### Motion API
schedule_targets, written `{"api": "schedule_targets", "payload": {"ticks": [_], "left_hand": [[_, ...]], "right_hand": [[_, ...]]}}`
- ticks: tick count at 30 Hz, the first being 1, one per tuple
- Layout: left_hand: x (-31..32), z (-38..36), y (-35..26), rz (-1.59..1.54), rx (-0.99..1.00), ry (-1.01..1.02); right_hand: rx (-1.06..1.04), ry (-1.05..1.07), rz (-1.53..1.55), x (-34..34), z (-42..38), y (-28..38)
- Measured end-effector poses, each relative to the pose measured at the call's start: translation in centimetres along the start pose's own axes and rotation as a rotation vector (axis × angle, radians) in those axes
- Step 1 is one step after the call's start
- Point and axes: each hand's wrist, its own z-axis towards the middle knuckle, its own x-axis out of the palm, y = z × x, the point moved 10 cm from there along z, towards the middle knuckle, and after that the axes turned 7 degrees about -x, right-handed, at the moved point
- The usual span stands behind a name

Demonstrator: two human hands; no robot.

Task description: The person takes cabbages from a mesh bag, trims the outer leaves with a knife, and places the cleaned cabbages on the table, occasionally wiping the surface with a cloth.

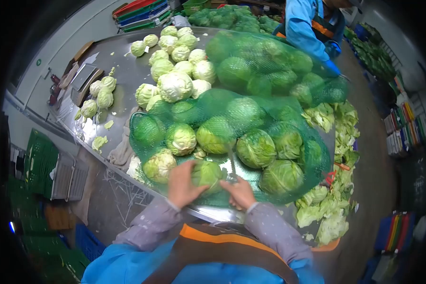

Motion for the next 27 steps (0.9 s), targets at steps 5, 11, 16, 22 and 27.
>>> {"api": "schedule_targets", "payload": {"ticks": [5, 11, 16, 22, 27], "left_hand": [[0.3, -1.3, 0.7, 0.382, 0.012, -0.149], [-1.9, -6.5, -11.1, 0.085, 0.136, -0.187], [4.9, -8.8, -21.0, -0.525, 0.348, 0.016], [24.0, -7.5, -22.3, -0.851, 0.037, 0.566], [30.2, -7.5, -27.3, -0.061, 0.445, 0.276]], "right_hand": [[0.02, 0.148, 0.304, 4.4, 0.2, -2.4], [-0.245, -0.059, 0.045, -4.1, -9.8, 4.3], [-0.882, -0.488, 0.059, -16.8, -22.1, 10.8], [-0.431, -0.75, 0.036, -27.3, -20.9, -1.3], [-0.698, -0.78, -0.221, -27.7, -20.9, -4.2]]}}
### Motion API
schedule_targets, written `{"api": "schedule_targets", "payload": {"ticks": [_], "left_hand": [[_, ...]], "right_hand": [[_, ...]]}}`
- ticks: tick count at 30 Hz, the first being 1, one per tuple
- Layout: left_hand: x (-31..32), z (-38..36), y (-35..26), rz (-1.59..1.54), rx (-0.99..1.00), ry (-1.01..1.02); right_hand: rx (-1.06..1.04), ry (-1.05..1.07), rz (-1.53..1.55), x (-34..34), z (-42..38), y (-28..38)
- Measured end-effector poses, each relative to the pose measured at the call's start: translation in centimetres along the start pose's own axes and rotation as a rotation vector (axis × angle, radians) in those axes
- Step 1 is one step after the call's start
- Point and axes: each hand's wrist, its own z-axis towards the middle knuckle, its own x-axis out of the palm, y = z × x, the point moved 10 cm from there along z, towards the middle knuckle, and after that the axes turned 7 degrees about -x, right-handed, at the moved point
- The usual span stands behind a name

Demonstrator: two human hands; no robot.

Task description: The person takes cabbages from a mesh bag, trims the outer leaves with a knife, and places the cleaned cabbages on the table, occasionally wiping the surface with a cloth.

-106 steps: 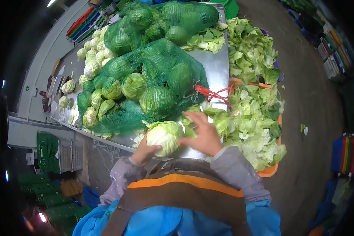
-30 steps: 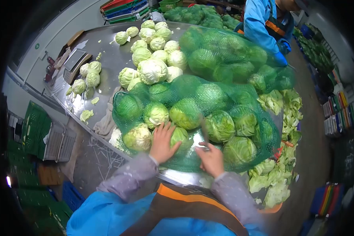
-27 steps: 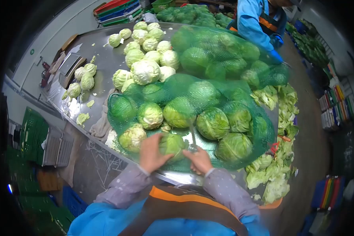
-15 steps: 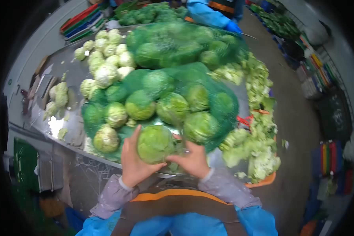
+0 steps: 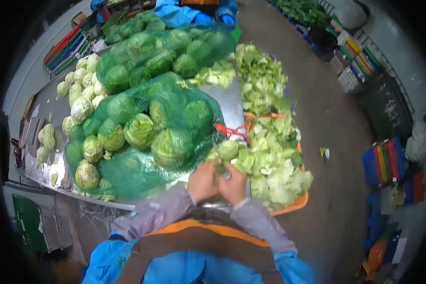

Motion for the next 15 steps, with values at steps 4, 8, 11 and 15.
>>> {"api": "schedule_targets", "payload": {"ticks": [4, 8, 11, 15], "left_hand": [[0.8, 0.2, 1.5, -0.055, -0.195, 0.007], [1.2, -0.1, 1.4, -0.113, -0.189, 0.089], [0.9, -0.8, 0.6, -0.064, -0.156, 0.055], [0.7, -2.2, -1.2, -0.029, -0.109, -0.029]], "right_hand": [[0.053, -0.185, -0.287, -5.1, 2.4, -7.8], [0.125, 0.041, -0.452, -4.4, 4.9, -11.2], [0.178, 0.129, -0.503, -3.7, 5.9, -13.3], [0.253, 0.24, -0.5, -2.5, 6.4, -15.8]]}}
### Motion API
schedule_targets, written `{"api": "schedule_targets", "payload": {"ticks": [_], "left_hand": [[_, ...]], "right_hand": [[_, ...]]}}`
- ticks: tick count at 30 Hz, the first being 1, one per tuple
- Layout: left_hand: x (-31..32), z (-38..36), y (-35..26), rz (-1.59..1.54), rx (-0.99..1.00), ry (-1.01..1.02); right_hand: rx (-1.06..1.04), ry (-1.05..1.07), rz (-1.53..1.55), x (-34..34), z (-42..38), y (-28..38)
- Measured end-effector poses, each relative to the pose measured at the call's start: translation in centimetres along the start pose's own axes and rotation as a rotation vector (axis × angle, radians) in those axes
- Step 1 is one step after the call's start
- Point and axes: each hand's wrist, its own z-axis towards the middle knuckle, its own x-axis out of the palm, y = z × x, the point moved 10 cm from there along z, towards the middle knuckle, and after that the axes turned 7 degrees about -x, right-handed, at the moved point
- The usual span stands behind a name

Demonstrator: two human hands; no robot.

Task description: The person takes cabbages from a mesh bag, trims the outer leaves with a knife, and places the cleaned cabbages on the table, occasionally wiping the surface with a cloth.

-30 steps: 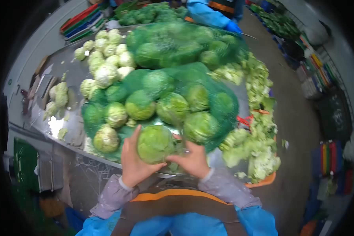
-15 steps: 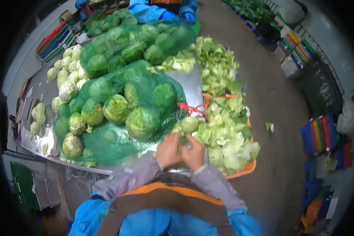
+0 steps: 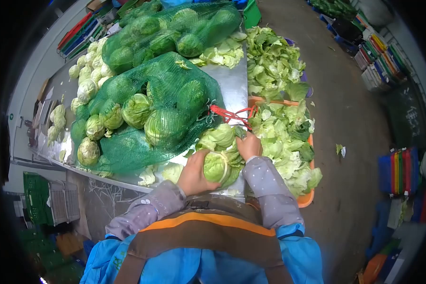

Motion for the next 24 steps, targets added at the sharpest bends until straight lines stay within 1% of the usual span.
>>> {"api": "schedule_targets", "payload": {"ticks": [1, 2, 4, 5, 6, 7, 8, 9, 10, 11, 13, 14, 16, 17, 19, 21, 23, 24], "left_hand": [[-0.3, -0.2, -0.4, 0.006, 0.015, -0.016], [-0.6, -0.3, -0.7, 0.014, 0.018, -0.022], [-0.5, -0.5, -1.7, 0.108, 0.073, 0.002], [-0.5, -0.2, -1.8, 0.104, 0.062, 0.001], [-0.9, -0.2, -2.7, 0.251, 0.133, -0.08], [-0.8, -0.7, -3.5, 0.398, 0.205, -0.151], [-0.4, -0.4, -2.7, 0.32, 0.121, -0.119], [-0.3, -0.3, -2.8, 0.318, 0.118, -0.111], [-0.5, -0.2, -2.5, 0.275, 0.056, -0.116], [-0.5, 0.0, -2.1, 0.233, -0.001, -0.122], [-0.1, 0.1, -2.0, 0.253, -0.005, -0.132], [-0.3, 0.2, -2.0, 0.27, -0.018, -0.15], [-0.3, 0.4, -2.0, 0.289, -0.034, -0.163], [-0.4, 0.6, -2.0, 0.291, -0.043, -0.17], [-0.3, 1.0, -2.2, 0.287, -0.044, -0.169], [-0.1, 1.7, -1.3, 0.268, -0.144, -0.126], [-0.1, 1.7, -1.2, 0.269, -0.134, -0.144], [-0.3, 1.5, -1.4, 0.274, -0.115, -0.174]], "right_hand": [[0.032, 0.034, 0.025, -0.2, 0.1, 0.1], [-0.02, 0.023, 0.121, -1.4, -0.3, 0.7], [-0.377, -0.432, 0.121, -7.9, -2.8, 3.3], [-0.404, -0.409, 0.148, -10.6, -4.3, 4.4], [-0.422, -0.379, 0.176, -13.1, -6.3, 5.6], [-0.348, -0.259, 0.21, -12.9, -8.1, 4.9], [-0.279, -0.15, 0.243, -12.5, -9.6, 4.3], [-0.243, 0.011, 0.268, -11.0, -10.9, 4.6], [-0.202, 0.17, 0.294, -9.0, -12.5, 5.1], [-0.26, 0.232, 0.248, -7.2, -13.5, 5.8], [-0.275, 0.306, 0.225, -3.9, -13.9, 4.8], [-0.272, 0.307, 0.226, -3.5, -13.8, 4.6], [-0.33, 0.293, 0.211, -3.1, -13.2, 5.2], [-0.323, 0.293, 0.213, -2.3, -13.0, 5.1], [-0.278, 0.337, 0.043, -0.6, -12.5, 4.6], [-0.287, 0.326, -0.008, -1.3, -12.3, 5.0], [-0.287, 0.335, -0.051, -0.9, -12.3, 5.1], [-0.214, 0.391, -0.043, 0.4, -11.8, 4.4]]}}
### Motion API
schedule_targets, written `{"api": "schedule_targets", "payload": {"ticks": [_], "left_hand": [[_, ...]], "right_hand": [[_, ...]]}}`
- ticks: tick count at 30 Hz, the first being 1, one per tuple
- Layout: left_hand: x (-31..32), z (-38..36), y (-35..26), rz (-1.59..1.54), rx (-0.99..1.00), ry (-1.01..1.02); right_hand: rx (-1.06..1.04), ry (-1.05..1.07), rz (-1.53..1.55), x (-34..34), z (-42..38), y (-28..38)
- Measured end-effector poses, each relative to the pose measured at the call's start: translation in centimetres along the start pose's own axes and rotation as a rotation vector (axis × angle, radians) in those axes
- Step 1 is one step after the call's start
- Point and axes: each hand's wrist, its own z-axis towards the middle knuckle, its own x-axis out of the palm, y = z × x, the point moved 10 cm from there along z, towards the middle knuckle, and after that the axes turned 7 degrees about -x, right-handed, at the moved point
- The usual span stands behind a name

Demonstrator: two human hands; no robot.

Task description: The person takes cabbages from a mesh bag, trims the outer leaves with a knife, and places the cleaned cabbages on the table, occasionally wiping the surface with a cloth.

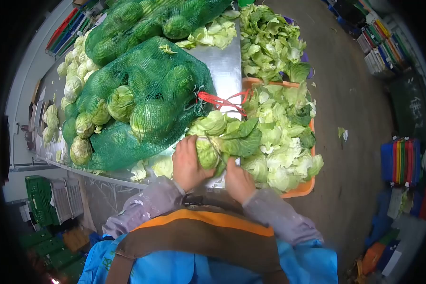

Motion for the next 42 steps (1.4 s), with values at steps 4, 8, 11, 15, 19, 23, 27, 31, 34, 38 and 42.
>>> {"api": "schedule_targets", "payload": {"ticks": [4, 8, 11, 15, 19, 23, 27, 31, 34, 38, 42], "left_hand": [[-0.1, -0.2, 0.2, -0.032, 0.077, -0.045], [-2.5, -0.9, 4.9, -0.34, 0.019, 0.116], [-3.1, -3.7, 10.4, -0.757, -0.249, 0.188], [-2.7, -4.2, 12.8, -0.723, -0.648, 0.023], [0.4, -3.4, 8.3, -0.821, -0.233, 0.21], [2.1, -1.0, 3.5, -0.667, 0.133, 0.493], [1.5, -0.7, -0.2, -0.464, 0.209, 0.542], [2.6, -0.5, 1.9, -0.842, -0.121, 0.291], [-0.2, -1.0, 0.1, -0.523, 0.03, 0.212], [-1.1, -1.0, -1.3, -0.237, 0.168, 0.222], [1.6, 0.1, -0.7, -0.319, 0.052, 0.224]], "right_hand": [[0.082, 0.113, -0.063, 2.2, 3.5, -2.2], [0.06, 0.101, -0.046, 1.3, 3.4, -2.0], [0.059, 0.078, -0.046, 1.4, 3.7, -2.3], [0.279, -0.09, -0.082, -0.9, 2.3, -7.9], [0.489, -0.182, -0.059, -7.0, -1.6, -18.5], [0.008, -0.442, 0.117, -10.9, -3.0, -9.8], [-0.07, -0.276, 0.587, -4.8, -0.3, 0.4], [-0.019, -0.367, 0.812, -3.4, 1.4, 1.2], [0.148, -0.226, 1.031, -1.5, 0.0, 0.0], [0.249, -0.123, 1.04, -0.8, -1.2, -0.8], [-0.201, -0.368, 0.331, -6.7, -1.8, 1.6]]}}
